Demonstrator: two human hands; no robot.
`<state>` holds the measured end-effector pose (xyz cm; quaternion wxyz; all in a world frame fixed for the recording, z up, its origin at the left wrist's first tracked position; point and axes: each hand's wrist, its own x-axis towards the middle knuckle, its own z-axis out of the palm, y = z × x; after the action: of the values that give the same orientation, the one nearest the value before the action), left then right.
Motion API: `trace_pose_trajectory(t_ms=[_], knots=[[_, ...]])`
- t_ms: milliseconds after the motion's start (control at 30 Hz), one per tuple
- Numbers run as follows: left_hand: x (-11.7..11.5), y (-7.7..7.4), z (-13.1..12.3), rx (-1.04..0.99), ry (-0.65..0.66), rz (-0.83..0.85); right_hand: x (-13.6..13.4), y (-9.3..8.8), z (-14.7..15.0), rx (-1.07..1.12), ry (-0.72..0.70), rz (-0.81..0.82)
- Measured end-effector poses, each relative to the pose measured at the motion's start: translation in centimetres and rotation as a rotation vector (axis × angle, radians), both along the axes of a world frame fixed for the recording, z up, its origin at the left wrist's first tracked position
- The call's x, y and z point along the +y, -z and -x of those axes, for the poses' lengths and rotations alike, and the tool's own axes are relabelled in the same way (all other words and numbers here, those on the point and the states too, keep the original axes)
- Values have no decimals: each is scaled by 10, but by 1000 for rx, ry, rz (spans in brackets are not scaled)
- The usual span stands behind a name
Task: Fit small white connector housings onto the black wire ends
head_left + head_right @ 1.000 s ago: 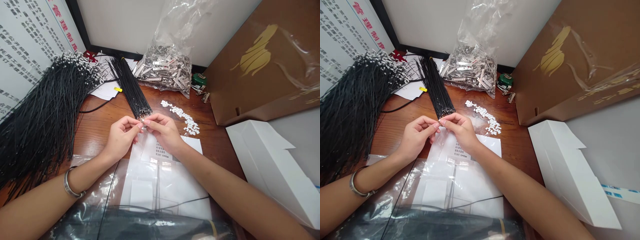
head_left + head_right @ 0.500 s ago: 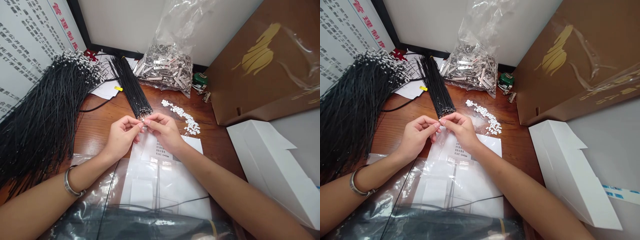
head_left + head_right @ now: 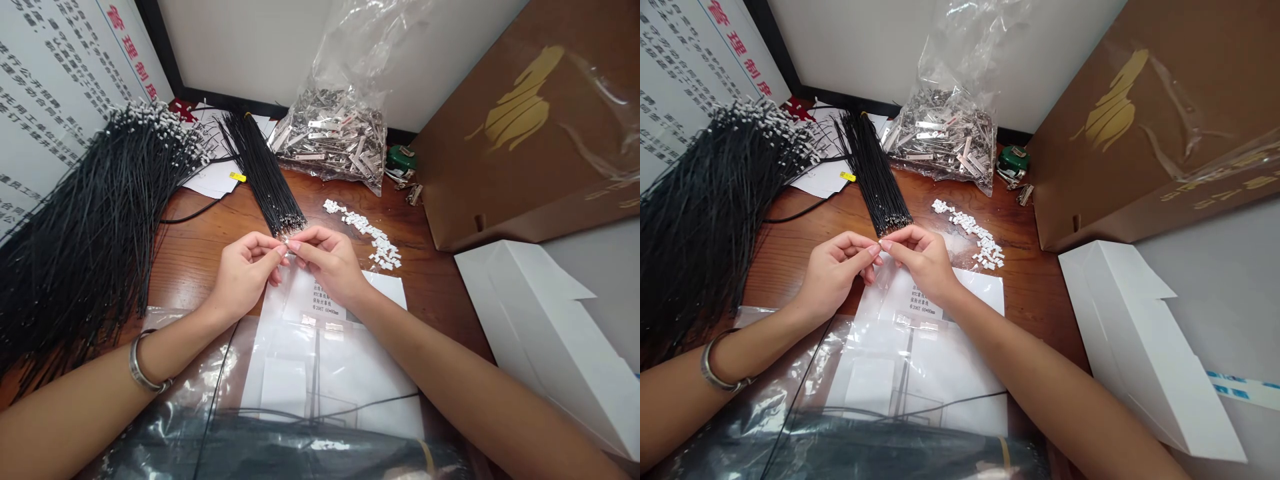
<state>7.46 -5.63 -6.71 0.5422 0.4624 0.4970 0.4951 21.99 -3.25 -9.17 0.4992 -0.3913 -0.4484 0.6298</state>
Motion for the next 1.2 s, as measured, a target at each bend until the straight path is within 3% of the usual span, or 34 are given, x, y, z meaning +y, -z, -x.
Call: trace_pose_trajectory(t_ms=[933,1200], knots=[[1,2,0,33,15,-42,-2,-3,2,-80,16,-49],[1,3,0,15,29,-28,-2,-2,2,-24,8,14]])
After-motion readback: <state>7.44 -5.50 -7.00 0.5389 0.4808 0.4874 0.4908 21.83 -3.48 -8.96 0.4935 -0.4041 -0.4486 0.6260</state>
